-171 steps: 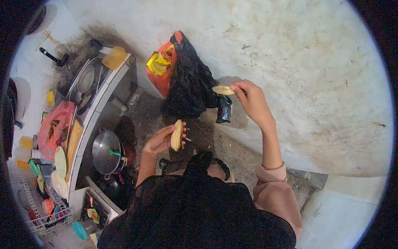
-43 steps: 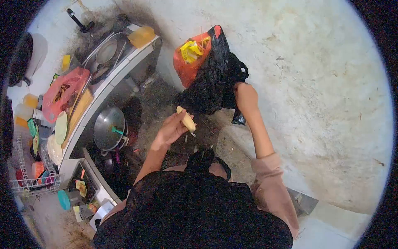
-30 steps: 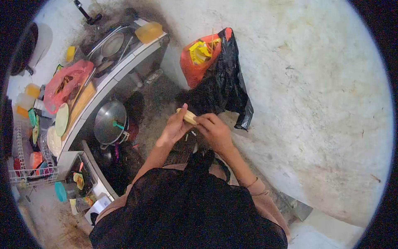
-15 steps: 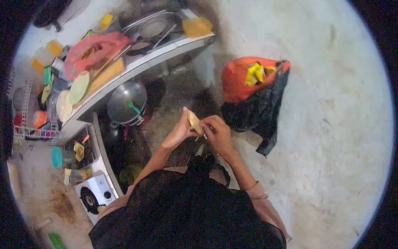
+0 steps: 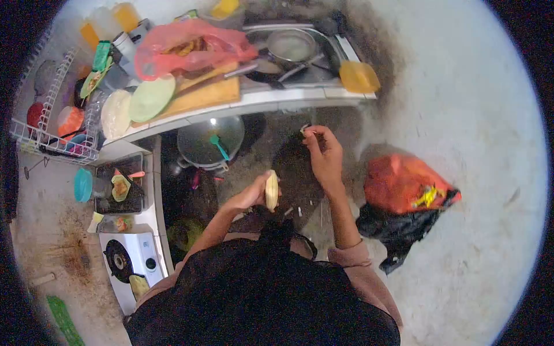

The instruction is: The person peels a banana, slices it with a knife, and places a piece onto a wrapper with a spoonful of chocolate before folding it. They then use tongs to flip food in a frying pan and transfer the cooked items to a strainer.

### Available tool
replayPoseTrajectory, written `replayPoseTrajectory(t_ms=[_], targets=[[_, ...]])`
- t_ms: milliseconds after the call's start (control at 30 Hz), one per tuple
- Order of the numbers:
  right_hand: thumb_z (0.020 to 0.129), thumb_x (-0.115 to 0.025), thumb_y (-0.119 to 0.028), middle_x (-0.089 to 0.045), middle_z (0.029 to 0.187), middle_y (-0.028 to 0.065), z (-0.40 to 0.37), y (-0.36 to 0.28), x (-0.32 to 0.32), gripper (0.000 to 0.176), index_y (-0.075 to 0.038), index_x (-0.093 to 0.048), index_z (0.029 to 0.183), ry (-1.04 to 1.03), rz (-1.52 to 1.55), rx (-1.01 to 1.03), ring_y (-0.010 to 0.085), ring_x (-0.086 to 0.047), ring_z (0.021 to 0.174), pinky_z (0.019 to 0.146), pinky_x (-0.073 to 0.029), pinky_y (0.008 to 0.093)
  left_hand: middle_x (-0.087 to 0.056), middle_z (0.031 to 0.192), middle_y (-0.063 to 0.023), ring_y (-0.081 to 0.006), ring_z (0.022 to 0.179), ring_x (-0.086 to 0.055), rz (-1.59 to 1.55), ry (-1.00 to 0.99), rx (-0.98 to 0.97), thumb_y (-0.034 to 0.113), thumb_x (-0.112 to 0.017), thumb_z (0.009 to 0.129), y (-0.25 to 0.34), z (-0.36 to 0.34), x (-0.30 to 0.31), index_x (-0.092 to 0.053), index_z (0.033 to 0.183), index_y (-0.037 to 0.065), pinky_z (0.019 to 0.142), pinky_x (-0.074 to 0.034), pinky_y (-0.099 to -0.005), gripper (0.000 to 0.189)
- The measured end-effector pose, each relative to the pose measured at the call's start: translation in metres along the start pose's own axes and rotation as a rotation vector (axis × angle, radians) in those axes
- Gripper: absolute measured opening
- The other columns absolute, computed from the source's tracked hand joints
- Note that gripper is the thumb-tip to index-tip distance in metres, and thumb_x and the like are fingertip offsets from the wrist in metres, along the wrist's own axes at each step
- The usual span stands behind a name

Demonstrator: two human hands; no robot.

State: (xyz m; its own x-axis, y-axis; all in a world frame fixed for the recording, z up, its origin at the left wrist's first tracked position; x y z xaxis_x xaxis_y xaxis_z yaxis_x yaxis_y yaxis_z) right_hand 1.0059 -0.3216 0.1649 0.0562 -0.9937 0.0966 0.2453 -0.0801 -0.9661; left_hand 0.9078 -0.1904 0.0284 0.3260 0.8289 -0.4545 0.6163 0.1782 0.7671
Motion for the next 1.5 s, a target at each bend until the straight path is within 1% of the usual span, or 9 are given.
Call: replayPoseTrajectory(t_ms=[133, 267, 367, 400, 500, 767, 933, 1167, 1500], targets=[[0.085, -0.059, -0.01, -0.06, 0.082, 0.0024, 0.047, 0.007, -0.035, 0.013, 0.0, -0.059, 0.092, -0.062, -0.04, 0.002, 0.0072, -0.054, 0.074, 0.068, -0.044, 0.0209, -0.044, 0.111, -0.0116, -0.0229, 0.094, -0.054, -0.014, 0.209, -0.102, 0.027, -0.037, 0.092, 0.032, -0.025, 0.069, -0.029, 0.125, 0.006, 0.075, -0.052, -0.0434, 0.04], [0.083, -0.062, -0.011, -0.061, 0.079, 0.002, 0.076, 0.024, -0.065, 0.014, 0.001, -0.06, 0.09, -0.118, -0.099, -0.044, 0.0068, -0.055, 0.072, 0.066, -0.044, 0.0208, -0.048, 0.106, -0.0109, -0.0213, 0.09, -0.054, 0.106, 0.4, -0.184, 0.02, -0.053, 0.086, 0.076, -0.059, 0.118, -0.037, 0.123, 0.003, 0.07, -0.052, -0.0382, 0.043], [0.081, -0.064, -0.011, -0.061, 0.076, 0.0016, 0.094, 0.012, -0.093, 0.013, 0.001, -0.062, 0.088, -0.154, -0.11, -0.04, 0.0061, -0.054, 0.07, 0.064, -0.044, 0.0209, -0.048, 0.1, -0.0115, -0.0188, 0.088, -0.054, 0.46, 0.542, -0.392, 0.019, -0.056, 0.085, 0.123, -0.072, 0.155, -0.041, 0.12, 0.002, 0.071, -0.049, -0.0363, 0.042], [0.081, -0.064, -0.011, -0.061, 0.076, 0.0014, 0.101, 0.007, -0.101, 0.013, 0.0, -0.062, 0.087, -0.184, -0.137, -0.01, 0.0057, -0.054, 0.069, 0.063, -0.044, 0.0206, -0.049, 0.099, -0.0133, -0.0239, 0.086, -0.056, 0.837, 0.747, -0.508, 0.017, -0.058, 0.083, 0.153, -0.087, 0.158, -0.043, 0.119, 0.003, 0.071, -0.046, -0.0369, 0.042], [0.08, -0.065, -0.011, -0.061, 0.075, 0.0005, 0.134, -0.007, -0.13, 0.013, 0.0, -0.062, 0.085, -0.266, -0.15, 0.069, 0.0049, -0.052, 0.065, 0.061, -0.043, 0.0199, -0.048, 0.101, -0.0155, -0.0329, 0.087, -0.054, 1.141, 0.912, -0.659, 0.015, -0.058, 0.082, 0.21, -0.094, 0.167, -0.043, 0.12, 0.005, 0.072, -0.045, -0.0382, 0.042], [0.075, -0.066, -0.009, -0.06, 0.073, 0.0051, 0.246, -0.05, -0.212, 0.014, 0.001, -0.061, 0.084, -0.396, -0.163, 0.395, 0.0097, -0.055, 0.065, 0.06, -0.045, 0.0242, -0.05, 0.1, -0.0101, -0.0283, 0.099, -0.049, 1.59, 0.953, -0.623, 0.012, -0.058, 0.075, 0.236, -0.02, 0.23, -0.049, 0.114, 0.012, 0.079, -0.042, -0.042, 0.04], [0.073, -0.062, -0.011, -0.058, 0.081, 0.0155, 0.294, -0.053, -0.249, 0.017, 0.0, -0.06, 0.086, -0.445, -0.403, 0.551, 0.0277, -0.06, 0.075, 0.067, -0.047, 0.0343, -0.049, 0.097, -0.0117, -0.0297, 0.098, -0.048, 1.458, 0.923, -0.592, 0.017, -0.061, 0.074, 0.236, -0.022, 0.237, -0.051, 0.113, 0.01, 0.084, -0.039, -0.0402, 0.041], [0.074, -0.059, -0.011, -0.055, 0.086, 0.0148, 0.309, -0.01, -0.275, 0.013, -0.004, -0.064, 0.084, -0.513, -0.84, 0.822, 0.032, -0.056, 0.083, 0.069, -0.046, 0.0421, -0.049, 0.098, -0.0135, -0.0316, 0.097, -0.047, 1.166, 1.059, -0.715, 0.018, -0.065, 0.075, 0.243, -0.054, 0.221, -0.053, 0.111, 0.006, 0.083, -0.039, -0.039, 0.04], [0.077, -0.061, -0.012, -0.055, 0.083, 0.0125, 0.262, -0.037, -0.267, 0.012, -0.004, -0.062, 0.085, -0.697, -0.477, 0.456, 0.0303, -0.056, 0.079, 0.07, -0.046, 0.0389, -0.053, 0.095, -0.0119, -0.0243, 0.09, -0.053, 0.585, 1.41, -0.704, 0.012, -0.064, 0.079, 0.221, -0.102, 0.217, -0.056, 0.101, 0.001, 0.078, -0.043, -0.0311, 0.026]])
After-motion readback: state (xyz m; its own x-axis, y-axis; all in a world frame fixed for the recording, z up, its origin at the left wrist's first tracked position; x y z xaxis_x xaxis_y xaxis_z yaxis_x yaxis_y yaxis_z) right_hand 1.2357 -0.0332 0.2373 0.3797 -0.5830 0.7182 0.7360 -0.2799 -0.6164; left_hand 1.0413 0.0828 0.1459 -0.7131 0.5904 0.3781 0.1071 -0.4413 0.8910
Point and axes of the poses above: each hand's wrist, its own z-axis towards the middle knuckle, its own x-axis out of the back of the hand, y = z × x, the point moved 8 cm from there along z, towards the middle knuckle
